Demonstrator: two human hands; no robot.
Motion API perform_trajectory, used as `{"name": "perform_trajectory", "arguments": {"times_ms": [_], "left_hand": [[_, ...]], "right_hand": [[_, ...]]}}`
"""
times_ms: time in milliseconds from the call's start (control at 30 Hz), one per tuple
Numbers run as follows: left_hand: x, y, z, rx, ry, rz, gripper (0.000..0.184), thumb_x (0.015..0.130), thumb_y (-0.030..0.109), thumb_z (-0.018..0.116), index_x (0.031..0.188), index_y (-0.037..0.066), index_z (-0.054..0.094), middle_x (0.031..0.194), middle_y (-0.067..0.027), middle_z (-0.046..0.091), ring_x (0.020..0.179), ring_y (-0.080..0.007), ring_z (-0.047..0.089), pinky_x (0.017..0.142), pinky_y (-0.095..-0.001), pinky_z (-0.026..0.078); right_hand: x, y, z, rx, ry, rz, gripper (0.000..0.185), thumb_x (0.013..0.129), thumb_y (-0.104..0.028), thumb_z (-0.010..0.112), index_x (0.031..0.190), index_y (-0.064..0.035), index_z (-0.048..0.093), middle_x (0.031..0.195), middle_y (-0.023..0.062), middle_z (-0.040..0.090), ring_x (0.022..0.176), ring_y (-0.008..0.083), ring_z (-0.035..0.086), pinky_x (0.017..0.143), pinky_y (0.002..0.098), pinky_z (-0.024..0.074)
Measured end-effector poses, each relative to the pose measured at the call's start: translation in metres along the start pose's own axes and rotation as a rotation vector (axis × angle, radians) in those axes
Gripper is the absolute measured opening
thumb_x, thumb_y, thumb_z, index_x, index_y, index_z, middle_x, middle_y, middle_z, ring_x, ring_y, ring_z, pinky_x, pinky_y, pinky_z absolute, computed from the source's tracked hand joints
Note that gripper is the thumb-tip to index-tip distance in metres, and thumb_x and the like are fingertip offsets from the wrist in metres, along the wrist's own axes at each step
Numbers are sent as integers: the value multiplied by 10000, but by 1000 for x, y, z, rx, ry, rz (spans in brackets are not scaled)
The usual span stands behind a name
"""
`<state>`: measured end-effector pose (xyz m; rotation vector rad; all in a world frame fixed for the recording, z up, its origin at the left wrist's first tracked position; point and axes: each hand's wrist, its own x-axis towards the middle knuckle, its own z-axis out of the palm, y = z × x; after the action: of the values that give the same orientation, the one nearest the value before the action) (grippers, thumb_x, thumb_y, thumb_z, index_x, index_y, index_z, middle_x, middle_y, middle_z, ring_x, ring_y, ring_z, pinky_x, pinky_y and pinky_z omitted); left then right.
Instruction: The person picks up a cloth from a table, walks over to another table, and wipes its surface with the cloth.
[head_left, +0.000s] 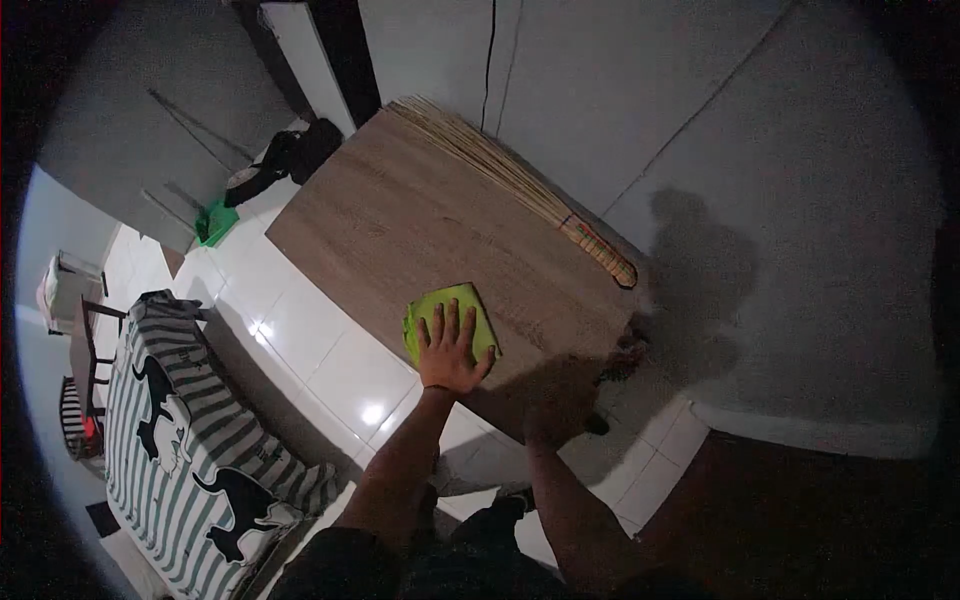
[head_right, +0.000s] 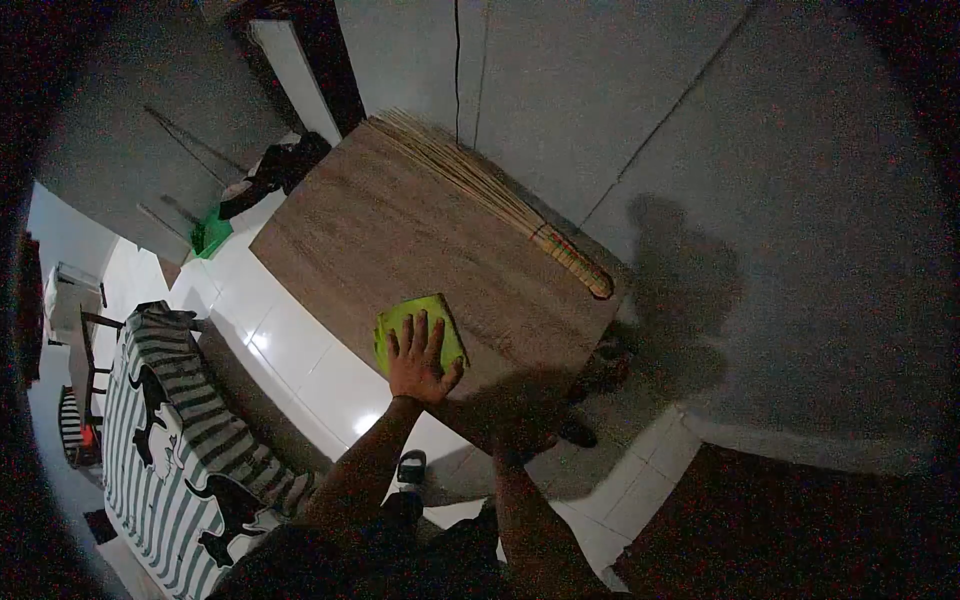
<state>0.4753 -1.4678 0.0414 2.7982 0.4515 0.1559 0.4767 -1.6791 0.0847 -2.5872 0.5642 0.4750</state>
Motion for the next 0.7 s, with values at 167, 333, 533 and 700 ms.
{"name": "perform_trajectory", "arguments": {"times_ms": [167,333,533,700], "left_hand": [[1,-1,5,6,-1,-10,896,995,686,535,1732,196,400,1801,-207,316,1674,-465,231,1334,-703,103],[1,0,-3,-15,-40,-30,894,1002,691,518,1739,202,390,1822,-191,279,1680,-453,222,1335,-700,99],[0,-3,1,18,-48,-9,896,1004,679,521,1742,191,380,1824,-198,267,1681,-455,217,1336,-695,102],[-3,-1,2,38,-45,-11,915,998,686,526,1750,192,359,1822,-192,274,1680,-449,227,1334,-700,96]], "right_hand": [[26,27,47,-789,297,-466,685,1135,-467,512,1676,-56,423,1697,302,410,1599,455,382,1305,622,297],[28,37,50,-388,384,-936,666,1137,-458,483,1669,-59,448,1691,325,405,1616,513,328,1313,650,262],[31,28,49,-340,193,-876,744,1093,-564,534,1672,-101,469,1713,241,427,1601,477,354,1315,685,197],[28,17,35,-225,321,-985,728,1099,-578,551,1637,-92,495,1653,261,475,1575,484,387,1247,705,303]]}}
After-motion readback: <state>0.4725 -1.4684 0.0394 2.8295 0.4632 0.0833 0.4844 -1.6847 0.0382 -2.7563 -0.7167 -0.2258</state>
